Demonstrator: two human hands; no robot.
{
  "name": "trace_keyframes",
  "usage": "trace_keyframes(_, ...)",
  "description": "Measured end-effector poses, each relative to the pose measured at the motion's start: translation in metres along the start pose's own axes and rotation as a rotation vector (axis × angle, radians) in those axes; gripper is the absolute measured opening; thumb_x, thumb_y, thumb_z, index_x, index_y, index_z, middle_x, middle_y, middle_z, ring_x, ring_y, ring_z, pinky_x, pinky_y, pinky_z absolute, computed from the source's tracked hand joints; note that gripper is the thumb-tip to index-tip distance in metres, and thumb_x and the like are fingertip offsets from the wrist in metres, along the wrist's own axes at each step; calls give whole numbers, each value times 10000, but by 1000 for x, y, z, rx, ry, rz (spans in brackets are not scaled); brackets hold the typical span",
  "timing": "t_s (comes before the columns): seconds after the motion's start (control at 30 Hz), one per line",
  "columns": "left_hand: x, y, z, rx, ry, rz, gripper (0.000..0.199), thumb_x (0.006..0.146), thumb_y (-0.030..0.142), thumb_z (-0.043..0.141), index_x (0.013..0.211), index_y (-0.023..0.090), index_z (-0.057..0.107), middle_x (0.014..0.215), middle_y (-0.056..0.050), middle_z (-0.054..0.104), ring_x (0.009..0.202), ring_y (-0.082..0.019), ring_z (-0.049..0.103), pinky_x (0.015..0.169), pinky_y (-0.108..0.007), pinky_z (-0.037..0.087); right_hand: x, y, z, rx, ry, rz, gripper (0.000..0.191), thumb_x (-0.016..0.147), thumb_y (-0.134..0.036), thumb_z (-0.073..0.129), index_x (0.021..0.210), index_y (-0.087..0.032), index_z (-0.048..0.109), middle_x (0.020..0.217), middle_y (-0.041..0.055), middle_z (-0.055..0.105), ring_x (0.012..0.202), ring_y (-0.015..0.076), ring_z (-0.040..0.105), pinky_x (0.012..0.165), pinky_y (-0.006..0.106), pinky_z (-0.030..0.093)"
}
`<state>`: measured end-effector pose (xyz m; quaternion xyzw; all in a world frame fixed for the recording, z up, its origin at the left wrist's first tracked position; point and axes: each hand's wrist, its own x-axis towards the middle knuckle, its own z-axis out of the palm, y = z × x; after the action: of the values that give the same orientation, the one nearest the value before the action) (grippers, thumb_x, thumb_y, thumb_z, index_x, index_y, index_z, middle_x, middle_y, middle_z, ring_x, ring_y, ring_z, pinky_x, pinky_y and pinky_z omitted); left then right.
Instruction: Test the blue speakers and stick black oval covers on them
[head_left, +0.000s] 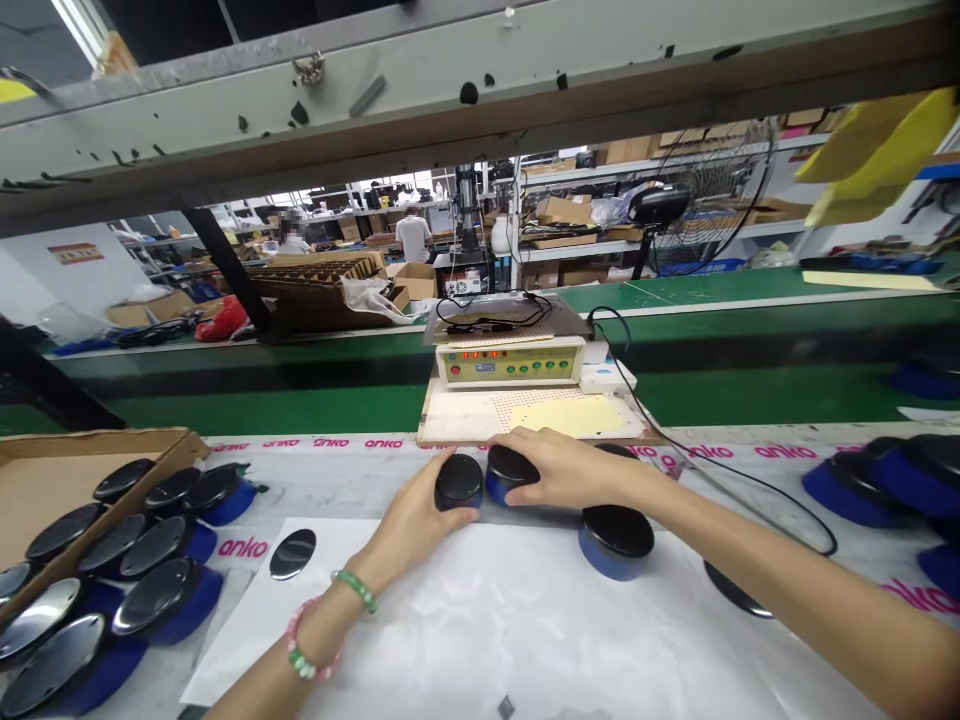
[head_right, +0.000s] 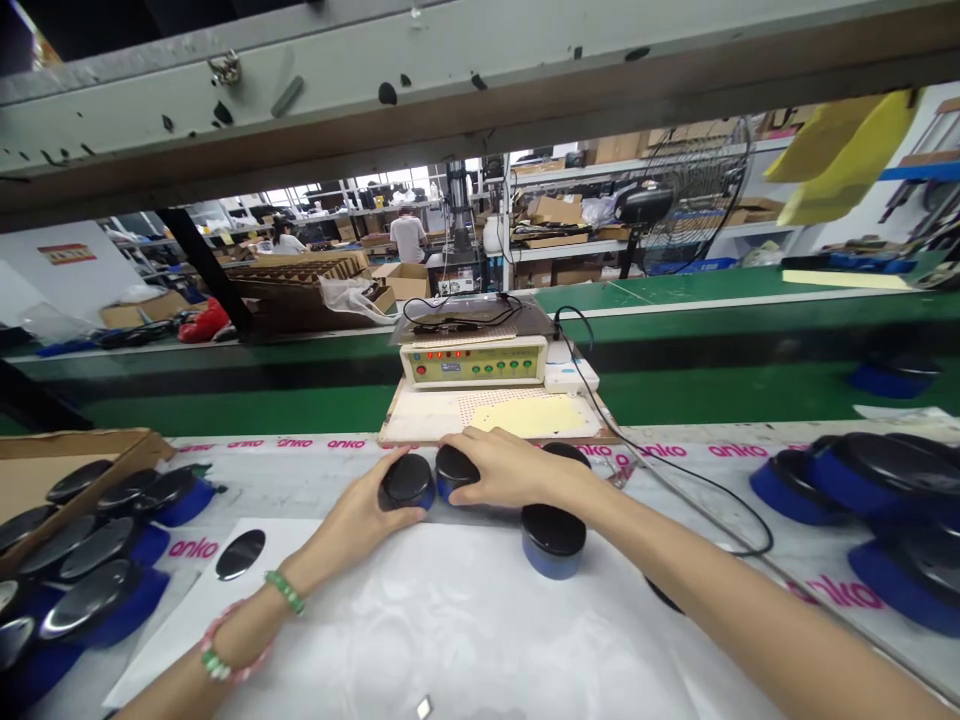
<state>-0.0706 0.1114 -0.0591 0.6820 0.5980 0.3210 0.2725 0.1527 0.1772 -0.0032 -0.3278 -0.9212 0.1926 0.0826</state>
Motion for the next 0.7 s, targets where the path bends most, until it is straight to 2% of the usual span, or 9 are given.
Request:
trace_keyframes(0.13,14,-1,4,-15,21,28,756,766,299,718,1415,168,353,1361,-134,557,1248,-270,530,1052,-428,414,-13,-4,-12,194,48,-33,598,759,-319,716,1303,-229,482,1277,77,575,1137,266,553,979,397,441)
trace_keyframes(0.2,15,5,-1,-18,3,60,795,753,326,735,1428,171,345,1418,-151,499,1318,-288,460,1088,-450,378,-23,-8,-16,265,78,-37,609,764,-290,717,1309,-238,452,1314,69,546,1161,243,546,993,375,442)
trace_keyframes(0.27,8,17,-11,-5,16,106,726,788,361,704,1420,208,379,1518,-128,368,1415,-289,308,1154,-469,273,-34,-14,-17,377,100,-39,603,792,-272,701,1324,-255,418,1333,69,520,1148,223,560,958,357,478)
trace_keyframes(0.33,-8,35,-20,-48,9,161,639,848,416,634,1420,277,385,1570,-66,273,1441,-265,251,1176,-449,237,-45,-24,-14,633,102,-65,593,814,-253,691,1325,-277,393,1321,68,511,1149,213,561,932,351,501)
trace_keyframes(0.43,-40,62,-24,-292,-123,199,787,768,506,705,1444,354,332,1543,-36,336,1359,-266,415,1110,-396,386,-58,-42,-7,1069,85,-129,598,811,-224,713,1310,-296,391,1320,72,488,1186,221,530,961,384,483)
trace_keyframes(0.5,-58,75,-20,-423,-157,162,852,703,478,777,1435,345,360,1482,-51,435,1287,-279,504,1049,-382,462,-65,-54,-4,1202,54,-162,566,837,-269,696,1319,-291,400,1344,90,458,1209,239,510,973,410,472)
trace_keyframes(0.6,-75,87,-12,-407,-59,53,746,681,401,807,1355,303,503,1358,-52,570,1199,-278,581,987,-359,515,-73,-66,-3,1229,4,-145,488,885,-380,630,1327,-286,444,1321,103,472,1208,266,508,950,425,483)
trace_keyframes(0.7,-83,96,-11,-378,18,-8,705,607,331,836,1270,301,598,1268,-28,637,1123,-279,630,930,-332,553,-78,-72,-2,1098,73,-85,424,896,-430,599,1295,-317,511,1307,86,499,1147,260,549,899,405,514)
